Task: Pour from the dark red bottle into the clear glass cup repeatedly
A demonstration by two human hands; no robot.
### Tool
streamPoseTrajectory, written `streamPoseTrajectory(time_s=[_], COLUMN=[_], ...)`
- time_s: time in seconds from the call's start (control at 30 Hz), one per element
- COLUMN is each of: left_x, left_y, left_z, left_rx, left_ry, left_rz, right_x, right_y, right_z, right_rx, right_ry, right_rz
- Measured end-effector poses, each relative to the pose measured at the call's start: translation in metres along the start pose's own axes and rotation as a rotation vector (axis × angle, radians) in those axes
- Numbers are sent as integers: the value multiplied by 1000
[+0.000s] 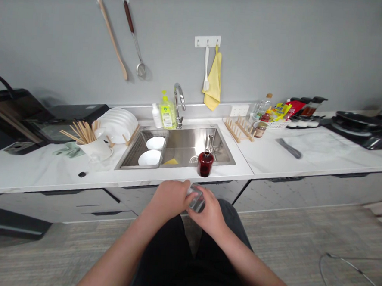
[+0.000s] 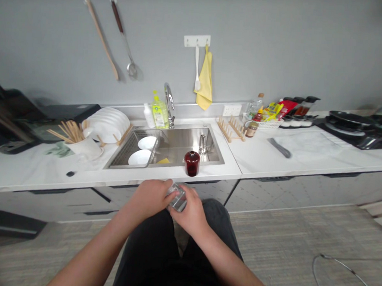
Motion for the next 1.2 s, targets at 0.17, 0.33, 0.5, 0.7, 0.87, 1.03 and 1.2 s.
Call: streamPoseTrajectory(time_s=[0.17, 0.33, 0.5, 0.7, 0.87, 1.03, 1.2], left_x=[-4, 2, 2, -1, -2, -1, 2], left_y=[-4, 4, -2, -25, -33, -32, -30], left_z=[-8, 3, 8, 25, 30, 30, 31], left_rx=[-69, 52, 67, 3, -20, -33, -94], left_ry=[118, -25, -119, -155, -84, -85, -84], left_rz=[-34, 1, -31, -98, -84, -76, -58], right_x=[-1, -1, -3, -5, -5, -4, -5], right_y=[2, 4, 5, 6, 3, 2, 3], right_z=[1, 3, 2, -7, -12, -12, -14], right_rx=[-2, -3, -4, -4, 12, 5, -1], right_ry=[-2, -3, 5, 49, 73, 78, 90], right_rz=[10, 28, 38, 37, 15, 14, 30])
Point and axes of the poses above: each hand's wrist, its own x-axis towards the middle knuckle, its own y-axis out of the palm, z = x × y, the point moved 8 cm from there along x, towards the middle knuckle, and after that the axes turned 10 degrees about -y, right-handed, at the moved point
